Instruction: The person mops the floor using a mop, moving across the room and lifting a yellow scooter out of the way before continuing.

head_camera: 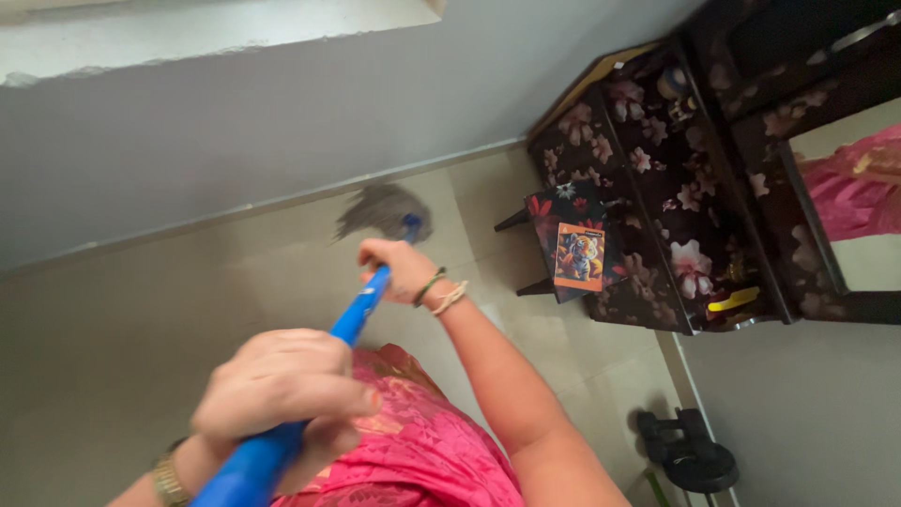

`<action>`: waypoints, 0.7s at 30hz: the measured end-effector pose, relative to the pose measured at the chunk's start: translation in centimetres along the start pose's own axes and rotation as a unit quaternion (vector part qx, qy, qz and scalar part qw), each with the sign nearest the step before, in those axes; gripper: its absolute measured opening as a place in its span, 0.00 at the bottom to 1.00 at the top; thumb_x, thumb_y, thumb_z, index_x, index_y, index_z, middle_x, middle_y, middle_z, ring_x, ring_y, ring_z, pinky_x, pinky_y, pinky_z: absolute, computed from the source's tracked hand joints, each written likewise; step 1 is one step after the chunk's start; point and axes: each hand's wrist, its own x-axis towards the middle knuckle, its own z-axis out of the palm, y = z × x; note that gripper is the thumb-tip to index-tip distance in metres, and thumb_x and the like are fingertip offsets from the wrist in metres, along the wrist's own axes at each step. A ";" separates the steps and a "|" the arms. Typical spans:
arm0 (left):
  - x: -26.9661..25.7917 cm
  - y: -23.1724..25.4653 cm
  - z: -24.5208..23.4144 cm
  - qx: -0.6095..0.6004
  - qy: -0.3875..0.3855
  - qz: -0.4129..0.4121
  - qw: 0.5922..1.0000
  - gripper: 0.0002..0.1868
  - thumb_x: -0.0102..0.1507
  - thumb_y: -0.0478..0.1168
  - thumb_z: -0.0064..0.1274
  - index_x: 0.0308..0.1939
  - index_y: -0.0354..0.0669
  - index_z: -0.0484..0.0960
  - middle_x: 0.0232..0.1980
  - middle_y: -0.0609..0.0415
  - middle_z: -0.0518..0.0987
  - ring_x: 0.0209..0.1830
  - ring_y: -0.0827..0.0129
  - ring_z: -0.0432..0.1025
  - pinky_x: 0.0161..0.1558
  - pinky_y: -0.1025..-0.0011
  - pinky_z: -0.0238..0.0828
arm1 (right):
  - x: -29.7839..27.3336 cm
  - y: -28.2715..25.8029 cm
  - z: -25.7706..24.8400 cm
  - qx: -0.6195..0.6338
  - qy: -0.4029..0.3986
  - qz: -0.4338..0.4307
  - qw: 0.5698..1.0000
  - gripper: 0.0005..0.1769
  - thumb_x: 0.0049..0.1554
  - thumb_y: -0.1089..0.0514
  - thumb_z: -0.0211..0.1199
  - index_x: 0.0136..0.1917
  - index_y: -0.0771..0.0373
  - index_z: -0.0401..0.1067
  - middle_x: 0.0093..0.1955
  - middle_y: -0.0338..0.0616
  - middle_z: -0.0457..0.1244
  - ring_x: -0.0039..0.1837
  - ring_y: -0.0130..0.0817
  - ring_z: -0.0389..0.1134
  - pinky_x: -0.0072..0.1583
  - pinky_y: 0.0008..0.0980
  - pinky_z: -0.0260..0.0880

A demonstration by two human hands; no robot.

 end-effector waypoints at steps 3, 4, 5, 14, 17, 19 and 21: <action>-2.0 -3.8 2.0 -0.010 0.023 -0.003 1.000 0.05 0.63 0.31 0.58 0.41 0.39 0.79 0.27 0.56 0.74 0.25 0.65 0.73 0.33 0.68 0.73 | 0.0 4.9 -1.4 -0.034 0.041 0.020 0.998 0.15 0.50 0.59 0.69 0.50 0.61 0.69 0.37 0.47 0.67 0.40 0.43 0.69 0.45 0.39 0.70; -2.8 -5.1 2.4 -0.015 0.027 -0.013 0.999 0.06 0.63 0.29 0.58 0.42 0.40 0.78 0.28 0.56 0.75 0.26 0.65 0.74 0.34 0.68 0.74 | 0.1 6.6 -1.6 -0.048 0.055 0.033 0.997 0.15 0.50 0.59 0.68 0.50 0.61 0.69 0.37 0.47 0.66 0.40 0.43 0.69 0.45 0.39 0.70; -3.8 -6.4 2.9 -0.016 0.035 -0.038 0.999 0.07 0.63 0.28 0.57 0.42 0.40 0.77 0.28 0.56 0.76 0.27 0.65 0.75 0.35 0.69 0.75 | 0.1 8.2 -1.8 -0.061 0.070 0.049 0.994 0.16 0.50 0.60 0.68 0.50 0.61 0.69 0.37 0.46 0.66 0.40 0.43 0.69 0.45 0.40 0.70; -12.1 -17.5 2.0 0.016 -0.049 -0.193 0.980 0.09 0.60 0.30 0.58 0.41 0.46 0.77 0.31 0.59 0.78 0.36 0.69 0.78 0.71 0.51 0.56 | 0.5 21.1 1.0 -0.306 0.109 0.235 0.916 0.17 0.47 0.60 0.69 0.51 0.50 0.73 0.40 0.41 0.67 0.49 0.37 0.69 0.64 0.46 0.60; -12.3 -19.0 0.0 0.002 -0.106 -0.225 0.969 0.07 0.60 0.32 0.59 0.39 0.47 0.78 0.32 0.60 0.79 0.36 0.69 0.77 0.72 0.48 0.49 | 0.1 22.7 2.6 -0.349 0.185 0.213 0.894 0.22 0.38 0.60 0.69 0.49 0.51 0.73 0.36 0.37 0.66 0.43 0.35 0.69 0.55 0.50 0.64; -11.4 -19.0 -2.1 -0.021 -0.134 -0.259 0.956 0.06 0.61 0.32 0.59 0.38 0.47 0.78 0.31 0.61 0.78 0.35 0.69 0.77 0.73 0.47 0.48 | 1.7 22.1 4.4 0.144 0.400 0.366 0.828 0.16 0.48 0.59 0.69 0.48 0.62 0.68 0.35 0.40 0.63 0.39 0.34 0.65 0.43 0.42 0.64; -9.6 -18.4 -4.4 -0.015 -0.139 -0.265 0.954 0.05 0.61 0.33 0.59 0.36 0.46 0.79 0.29 0.60 0.78 0.33 0.69 0.76 0.70 0.50 0.54 | 3.4 20.5 5.7 0.386 0.455 0.390 0.701 0.15 0.52 0.56 0.67 0.45 0.68 0.67 0.33 0.42 0.60 0.35 0.33 0.62 0.35 0.35 0.63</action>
